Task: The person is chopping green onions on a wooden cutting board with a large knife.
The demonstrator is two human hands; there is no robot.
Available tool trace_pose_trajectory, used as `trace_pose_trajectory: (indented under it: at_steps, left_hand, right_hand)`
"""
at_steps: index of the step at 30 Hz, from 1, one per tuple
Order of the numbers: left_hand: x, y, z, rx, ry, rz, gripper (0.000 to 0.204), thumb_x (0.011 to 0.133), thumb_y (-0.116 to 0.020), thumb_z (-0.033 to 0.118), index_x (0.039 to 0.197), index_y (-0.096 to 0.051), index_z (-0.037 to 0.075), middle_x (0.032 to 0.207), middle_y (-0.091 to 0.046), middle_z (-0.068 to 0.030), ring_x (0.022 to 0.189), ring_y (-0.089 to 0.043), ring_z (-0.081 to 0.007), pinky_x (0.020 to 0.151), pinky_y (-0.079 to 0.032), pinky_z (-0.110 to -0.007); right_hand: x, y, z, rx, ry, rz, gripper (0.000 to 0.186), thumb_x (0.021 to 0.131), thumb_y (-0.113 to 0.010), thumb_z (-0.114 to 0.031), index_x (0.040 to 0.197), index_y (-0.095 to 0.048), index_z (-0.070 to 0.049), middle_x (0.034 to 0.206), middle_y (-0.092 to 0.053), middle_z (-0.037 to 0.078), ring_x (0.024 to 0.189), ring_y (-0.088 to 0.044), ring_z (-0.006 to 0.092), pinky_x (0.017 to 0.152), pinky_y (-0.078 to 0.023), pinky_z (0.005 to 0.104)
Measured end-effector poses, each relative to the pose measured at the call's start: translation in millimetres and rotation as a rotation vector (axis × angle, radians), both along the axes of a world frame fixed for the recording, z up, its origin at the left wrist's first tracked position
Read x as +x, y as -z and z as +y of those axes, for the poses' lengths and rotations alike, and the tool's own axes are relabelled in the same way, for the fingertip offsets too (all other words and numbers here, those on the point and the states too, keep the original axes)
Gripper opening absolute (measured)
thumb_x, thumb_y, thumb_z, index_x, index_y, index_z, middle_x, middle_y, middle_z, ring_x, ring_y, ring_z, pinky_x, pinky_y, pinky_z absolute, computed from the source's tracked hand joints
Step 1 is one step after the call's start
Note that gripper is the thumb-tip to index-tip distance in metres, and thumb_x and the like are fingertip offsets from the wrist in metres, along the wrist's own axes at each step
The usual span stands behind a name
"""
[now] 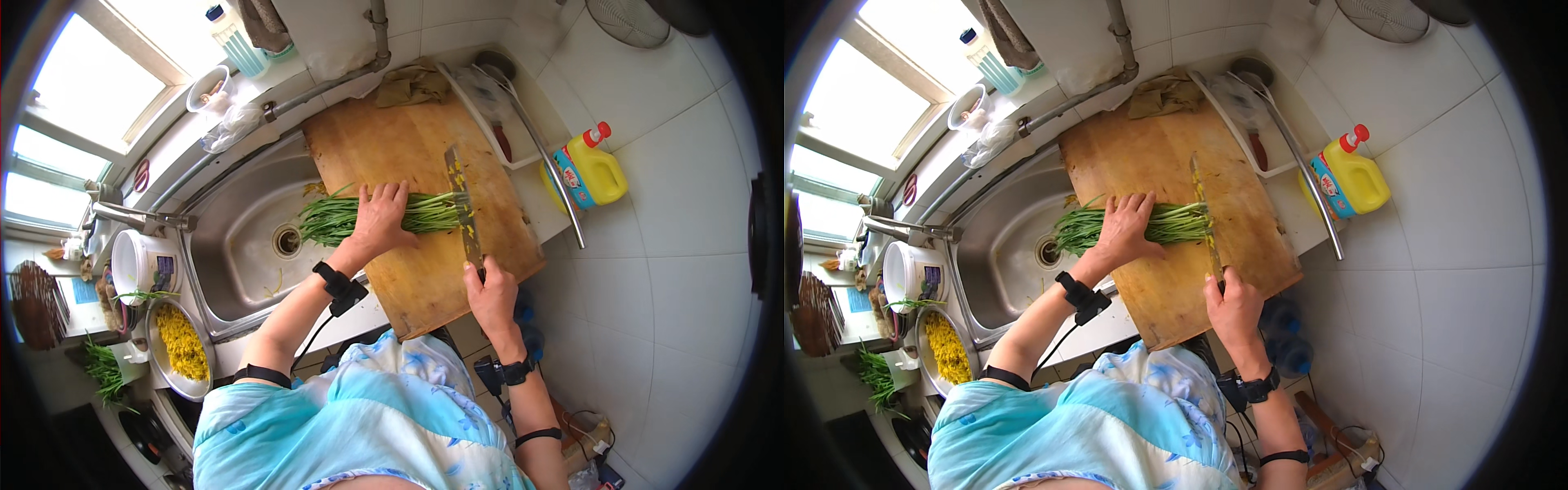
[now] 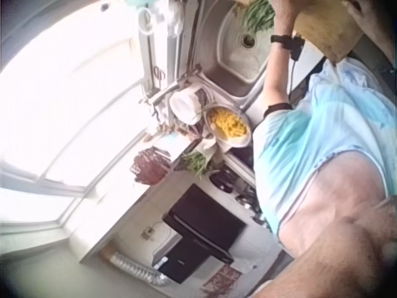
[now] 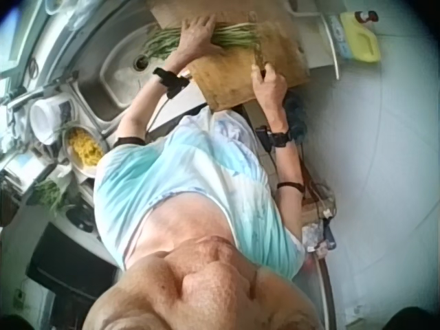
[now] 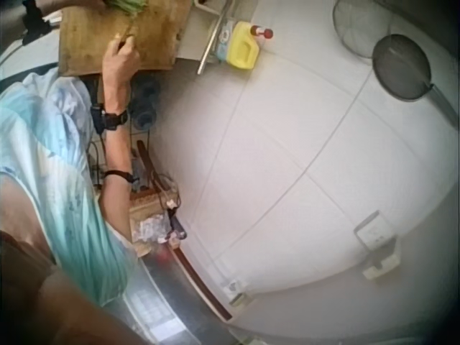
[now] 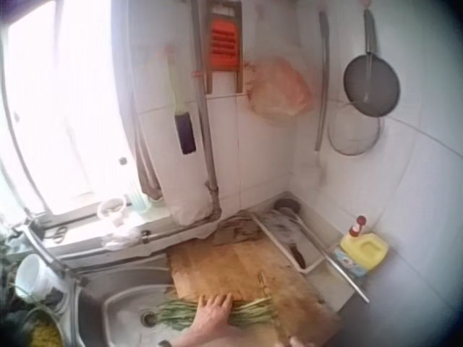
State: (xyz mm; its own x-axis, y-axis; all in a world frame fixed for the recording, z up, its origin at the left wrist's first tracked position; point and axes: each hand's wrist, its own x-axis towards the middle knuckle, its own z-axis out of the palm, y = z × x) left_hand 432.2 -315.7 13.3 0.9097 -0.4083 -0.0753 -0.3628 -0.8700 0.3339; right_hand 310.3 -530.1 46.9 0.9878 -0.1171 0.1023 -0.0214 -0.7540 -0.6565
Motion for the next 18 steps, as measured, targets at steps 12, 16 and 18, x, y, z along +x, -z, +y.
trace_pose_trajectory:
  at_steps: [12,16,18]
  left_hand:
    - [-5.9,16.4,-15.1,0.012,-0.03,-0.062,0.08,0.057,-0.086,0.037,0.124,-0.058,0.003,0.115,-0.056,-0.0142,0.118,-0.049,-0.0329,0.103,-0.034,-0.057]
    - [-1.8,12.1,-18.4,-0.028,0.01,-0.05,0.093,0.054,-0.087,0.043,0.131,-0.052,0.003,0.123,-0.055,-0.0136,0.124,-0.047,-0.0325,0.107,-0.028,-0.063]
    - [-1.4,11.3,-28.1,-0.045,0.026,-0.031,0.102,0.054,-0.088,0.047,0.137,-0.047,0.003,0.128,-0.054,-0.0132,0.128,-0.045,-0.0326,0.107,-0.027,-0.063]
  right_hand:
    - [2.9,-6.2,-6.8,-0.037,0.068,0.016,0.021,0.088,-0.066,-0.02,0.081,-0.058,-0.002,0.063,-0.06,0.02,0.061,-0.06,0.0419,0.052,-0.045,0.0487]
    - [0.2,-3.4,-14.6,-0.144,0.055,0.026,0.022,0.087,-0.065,-0.021,0.079,-0.056,-0.003,0.063,-0.06,0.019,0.059,-0.061,0.0408,0.052,-0.046,0.0483]
    - [2.3,4.1,-15.6,-0.22,0.051,0.026,0.022,0.086,-0.066,-0.022,0.078,-0.056,-0.004,0.064,-0.061,0.018,0.059,-0.061,0.0399,0.052,-0.048,0.0473]
